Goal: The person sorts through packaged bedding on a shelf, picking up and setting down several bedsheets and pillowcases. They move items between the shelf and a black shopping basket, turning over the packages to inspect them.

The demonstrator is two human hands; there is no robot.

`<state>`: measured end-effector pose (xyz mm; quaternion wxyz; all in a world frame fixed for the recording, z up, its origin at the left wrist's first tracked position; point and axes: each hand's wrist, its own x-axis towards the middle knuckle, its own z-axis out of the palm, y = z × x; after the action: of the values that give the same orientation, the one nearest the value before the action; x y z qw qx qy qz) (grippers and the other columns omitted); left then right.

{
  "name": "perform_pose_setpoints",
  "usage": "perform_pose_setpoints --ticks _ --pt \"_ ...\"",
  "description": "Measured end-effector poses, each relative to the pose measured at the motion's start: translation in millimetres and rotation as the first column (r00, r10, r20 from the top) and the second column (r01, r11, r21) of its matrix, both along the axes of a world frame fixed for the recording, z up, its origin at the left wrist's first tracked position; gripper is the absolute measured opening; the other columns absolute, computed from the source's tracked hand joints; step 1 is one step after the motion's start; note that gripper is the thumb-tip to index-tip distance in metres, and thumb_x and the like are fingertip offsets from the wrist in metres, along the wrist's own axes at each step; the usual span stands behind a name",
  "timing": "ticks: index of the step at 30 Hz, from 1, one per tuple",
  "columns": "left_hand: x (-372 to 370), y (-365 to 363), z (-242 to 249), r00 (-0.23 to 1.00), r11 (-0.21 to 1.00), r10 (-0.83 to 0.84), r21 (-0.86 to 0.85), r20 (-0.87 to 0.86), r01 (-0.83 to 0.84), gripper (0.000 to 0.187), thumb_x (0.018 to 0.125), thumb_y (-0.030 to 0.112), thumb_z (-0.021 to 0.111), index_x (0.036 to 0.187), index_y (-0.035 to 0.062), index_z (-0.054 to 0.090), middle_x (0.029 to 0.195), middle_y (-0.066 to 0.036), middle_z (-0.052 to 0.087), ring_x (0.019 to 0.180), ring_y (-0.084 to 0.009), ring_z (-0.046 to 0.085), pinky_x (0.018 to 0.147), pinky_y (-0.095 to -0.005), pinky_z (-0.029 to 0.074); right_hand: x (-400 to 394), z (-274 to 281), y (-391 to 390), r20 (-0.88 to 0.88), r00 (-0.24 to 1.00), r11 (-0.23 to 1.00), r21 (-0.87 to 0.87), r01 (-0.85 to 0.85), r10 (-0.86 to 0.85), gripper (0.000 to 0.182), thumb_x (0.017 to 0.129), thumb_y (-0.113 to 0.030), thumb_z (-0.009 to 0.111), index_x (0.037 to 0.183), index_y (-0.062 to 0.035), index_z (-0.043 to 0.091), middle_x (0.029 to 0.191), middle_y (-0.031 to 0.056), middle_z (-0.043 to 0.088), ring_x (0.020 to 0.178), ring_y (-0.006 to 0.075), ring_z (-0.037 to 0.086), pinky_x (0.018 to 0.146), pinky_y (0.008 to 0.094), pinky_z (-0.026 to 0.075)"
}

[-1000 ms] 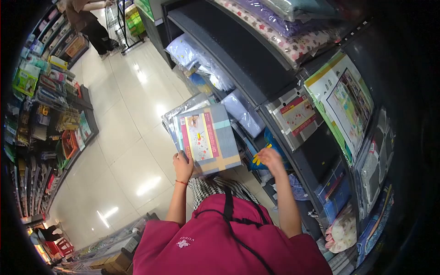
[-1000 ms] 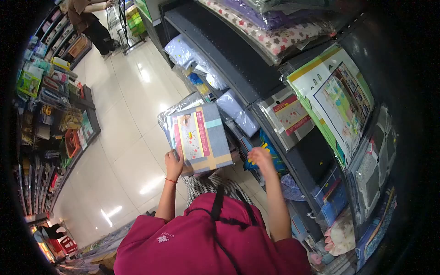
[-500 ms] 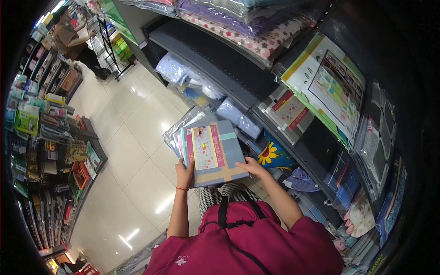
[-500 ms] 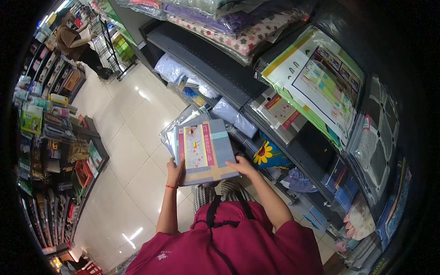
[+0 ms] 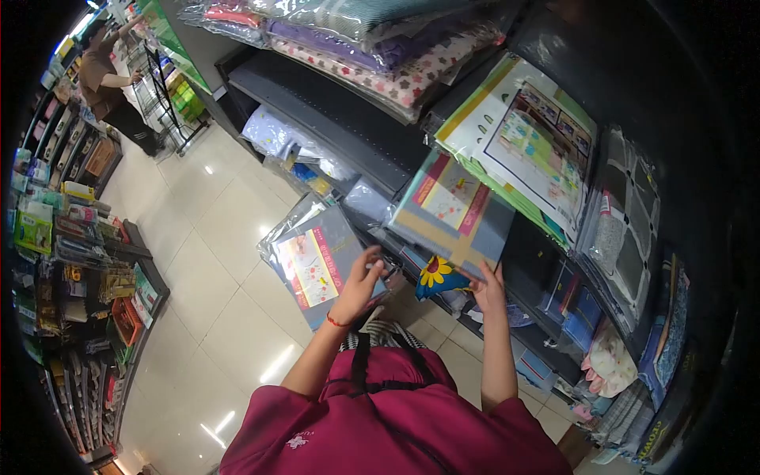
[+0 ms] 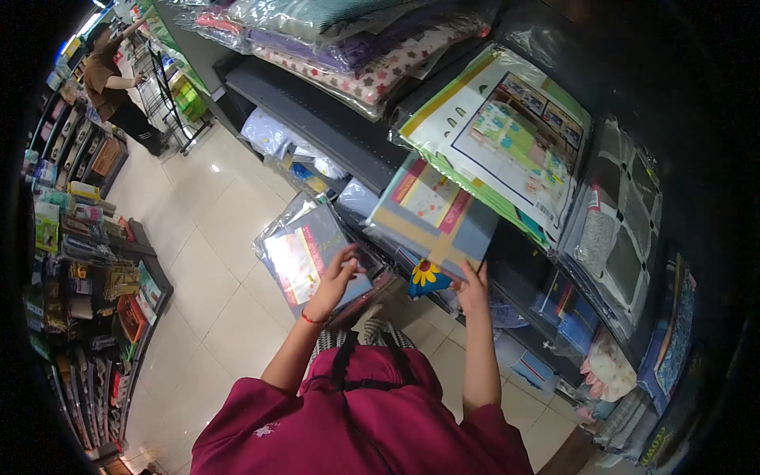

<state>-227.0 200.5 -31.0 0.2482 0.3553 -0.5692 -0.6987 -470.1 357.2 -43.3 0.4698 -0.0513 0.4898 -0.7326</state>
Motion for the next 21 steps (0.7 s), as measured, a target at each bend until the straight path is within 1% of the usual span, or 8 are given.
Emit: perform_pose_setpoints --ticks 4,7,10,13,14,17,19,21 --pt "3.4 29.8 -15.5 0.999 0.973 -0.039 0.229 -0.008 0.039 0.044 0.086 0.021 0.047 0.122 0.0032 0.032 0.104 -0.013 0.046 0.087 -0.0153 0.053 0.073 -0.0240 0.044 -24.0 5.8 -7.1 -0.049 0.998 1.000 -0.013 0.027 -0.028 0.046 0.083 -0.014 0.050 0.123 -0.0172 0.027 0.108 0.0092 0.052 0.083 0.0312 0.059 0.049 0.0214 0.045" --pt "0.8 22.4 -22.9 1.000 0.956 0.014 0.294 -0.015 -0.009 0.049 0.085 0.022 0.049 0.125 0.0048 0.027 0.105 -0.013 0.045 0.085 -0.0146 0.053 0.072 -0.0238 0.044 -26.1 -9.3 -0.2 0.050 0.999 0.999 -0.036 -0.002 0.003 0.047 0.083 -0.013 0.050 0.123 -0.0171 0.027 0.108 0.0099 0.051 0.083 0.0314 0.059 0.051 0.0223 0.046" --pt "-18.0 -2.8 -5.5 0.992 0.953 0.128 0.278 0.000 -0.123 0.049 0.084 0.022 0.050 0.124 0.0053 0.026 0.096 -0.012 0.050 0.078 -0.0135 0.054 0.068 -0.0233 0.044 -3.1 -20.1 5.1 0.055 0.997 0.998 -0.003 0.062 -0.062 0.042 0.083 -0.014 0.049 0.122 -0.0144 0.031 0.109 0.0127 0.051 0.083 0.0331 0.059 0.049 0.0193 0.046" --pt "-48.7 -28.4 -31.2 0.998 0.988 -0.026 0.152 -0.052 0.034 0.045 0.084 0.021 0.051 0.119 0.0050 0.028 0.081 -0.009 0.054 0.066 -0.0122 0.053 0.062 -0.0220 0.045 17.1 -25.8 14.8 0.123 0.989 0.996 0.027 0.081 -0.084 0.041 0.083 -0.015 0.049 0.121 -0.0139 0.033 0.110 0.0115 0.050 0.086 0.0322 0.058 0.054 0.0202 0.047" --pt "-56.9 -34.6 -32.0 0.994 0.992 -0.054 0.122 0.098 0.042 0.038 0.085 0.019 0.050 0.115 0.0046 0.031 0.087 -0.008 0.055 0.072 -0.0119 0.055 0.061 -0.0224 0.044 17.8 -25.3 14.5 0.132 0.989 0.997 0.028 0.070 -0.073 0.041 0.083 -0.015 0.049 0.121 -0.0136 0.033 0.111 0.0114 0.050 0.087 0.0315 0.057 0.055 0.0206 0.047" --pt "-85.6 -54.7 -17.3 0.988 0.989 -0.097 0.121 0.118 0.083 0.036 0.084 0.018 0.050 0.112 0.0029 0.032 0.079 -0.008 0.056 0.067 -0.0131 0.057 0.054 -0.0235 0.044 5.1 -18.2 2.6 0.119 0.991 0.998 0.037 0.055 -0.059 0.040 0.083 -0.014 0.050 0.120 -0.0129 0.034 0.110 0.0114 0.049 0.091 0.0295 0.056 0.057 0.0216 0.047" --pt "-114.8 -72.9 -55.2 0.996 0.995 -0.079 0.065 0.034 0.077 0.038 0.084 0.023 0.051 0.111 0.0009 0.035 0.076 -0.011 0.057 0.067 -0.0146 0.060 0.050 -0.0247 0.043 -11.9 -12.7 -16.9 0.067 0.993 0.995 0.027 0.091 -0.093 0.039 0.083 -0.013 0.050 0.119 -0.0126 0.035 0.108 0.0117 0.050 0.091 0.0285 0.056 0.057 0.0221 0.048" --pt "-145.5 -95.1 -68.0 0.995 0.998 -0.049 -0.036 0.084 0.052 0.041 0.083 0.025 0.053 0.111 0.0001 0.037 0.075 -0.013 0.058 0.066 -0.0163 0.060 0.052 -0.0255 0.044 -40.3 -28.4 -34.3 -0.034 0.994 0.985 0.129 0.111 -0.107 0.046 0.081 -0.019 0.055 0.121 -0.0121 0.032 0.102 0.0124 0.052 0.074 0.0249 0.059 0.053 0.0244 0.048"
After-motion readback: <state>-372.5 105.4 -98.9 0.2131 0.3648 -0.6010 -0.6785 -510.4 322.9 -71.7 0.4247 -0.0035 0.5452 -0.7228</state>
